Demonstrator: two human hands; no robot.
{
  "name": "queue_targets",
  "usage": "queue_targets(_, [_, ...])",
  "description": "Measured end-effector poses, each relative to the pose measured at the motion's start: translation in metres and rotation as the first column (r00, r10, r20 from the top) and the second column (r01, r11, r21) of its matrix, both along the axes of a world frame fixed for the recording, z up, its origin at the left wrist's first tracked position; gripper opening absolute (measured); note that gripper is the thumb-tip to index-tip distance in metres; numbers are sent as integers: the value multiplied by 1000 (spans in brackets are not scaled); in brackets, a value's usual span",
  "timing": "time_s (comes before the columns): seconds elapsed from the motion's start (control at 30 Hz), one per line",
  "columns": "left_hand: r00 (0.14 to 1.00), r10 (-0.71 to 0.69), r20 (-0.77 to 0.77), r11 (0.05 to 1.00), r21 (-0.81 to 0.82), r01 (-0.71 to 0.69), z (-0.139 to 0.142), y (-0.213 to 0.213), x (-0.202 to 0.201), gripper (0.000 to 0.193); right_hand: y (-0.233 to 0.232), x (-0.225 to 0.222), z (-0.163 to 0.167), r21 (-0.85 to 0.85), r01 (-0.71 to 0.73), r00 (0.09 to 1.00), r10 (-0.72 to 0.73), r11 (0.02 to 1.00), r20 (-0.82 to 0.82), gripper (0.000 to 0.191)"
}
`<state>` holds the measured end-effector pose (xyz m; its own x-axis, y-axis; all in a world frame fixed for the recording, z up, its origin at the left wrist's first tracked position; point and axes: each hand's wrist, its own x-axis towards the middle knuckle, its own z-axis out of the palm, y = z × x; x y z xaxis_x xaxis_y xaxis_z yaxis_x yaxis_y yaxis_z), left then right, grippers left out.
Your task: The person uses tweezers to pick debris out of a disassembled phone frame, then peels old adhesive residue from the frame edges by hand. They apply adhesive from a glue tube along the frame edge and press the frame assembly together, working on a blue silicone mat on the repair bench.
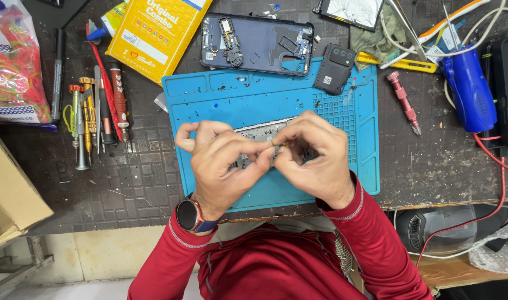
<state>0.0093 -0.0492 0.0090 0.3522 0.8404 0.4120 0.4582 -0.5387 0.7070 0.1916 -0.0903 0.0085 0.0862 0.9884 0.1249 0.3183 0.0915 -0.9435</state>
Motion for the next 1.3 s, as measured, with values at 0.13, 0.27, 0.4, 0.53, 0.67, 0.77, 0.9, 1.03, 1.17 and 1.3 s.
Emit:
queue_targets(0.13, [999, 26, 30, 999, -21, -25, -2, 1, 1, 16, 1, 1, 2, -126, -34, 992, 18, 991, -128, 14])
queue_targets(0.27, [999, 15, 42, 999, -39, -13, -3, 1, 1, 16, 3, 1, 0, -136, -43, 990, 24, 990, -141, 11])
queue_targets(0.4, [999, 2, 37, 999, -34, -1, -2, 1, 1, 16, 2, 2, -3, -137, -35, 991, 17, 990, -131, 10])
queue_targets(0.53, [1000, -17, 21, 1000, -21, 18, -1, 1, 1, 16, 1, 4, -6, -128, -43, 989, 24, 991, -149, 10])
queue_targets(0.67, [999, -23, 24, 1000, -19, 23, 0, 1, 2, 16, -1, 7, -9, -151, -65, 962, 22, 986, -271, 10])
queue_targets(0.77, [999, -35, 18, 999, -20, 36, 0, 0, 1, 15, -1, 8, -11, -163, -68, 946, 11, 984, -324, 11])
queue_targets(0.9, [999, -37, 26, 999, -13, 37, 0, 0, 1, 15, -2, 9, -13, -165, -55, 946, -1, 985, -323, 12])
queue_targets(1.03, [999, -34, 25, 999, -14, 34, -1, 0, 1, 15, -3, 9, -14, -155, -47, 948, -5, 987, -319, 13])
queue_targets(1.17, [999, -36, 19, 999, -19, 37, -1, -1, 0, 15, -4, 9, -16, -148, -34, 950, -14, 988, -313, 13])
queue_targets(1.3, [999, -49, 16, 999, 1, 49, -1, -1, 0, 16, -4, 10, -18, -100, -19, 964, -8, 995, -265, 13])
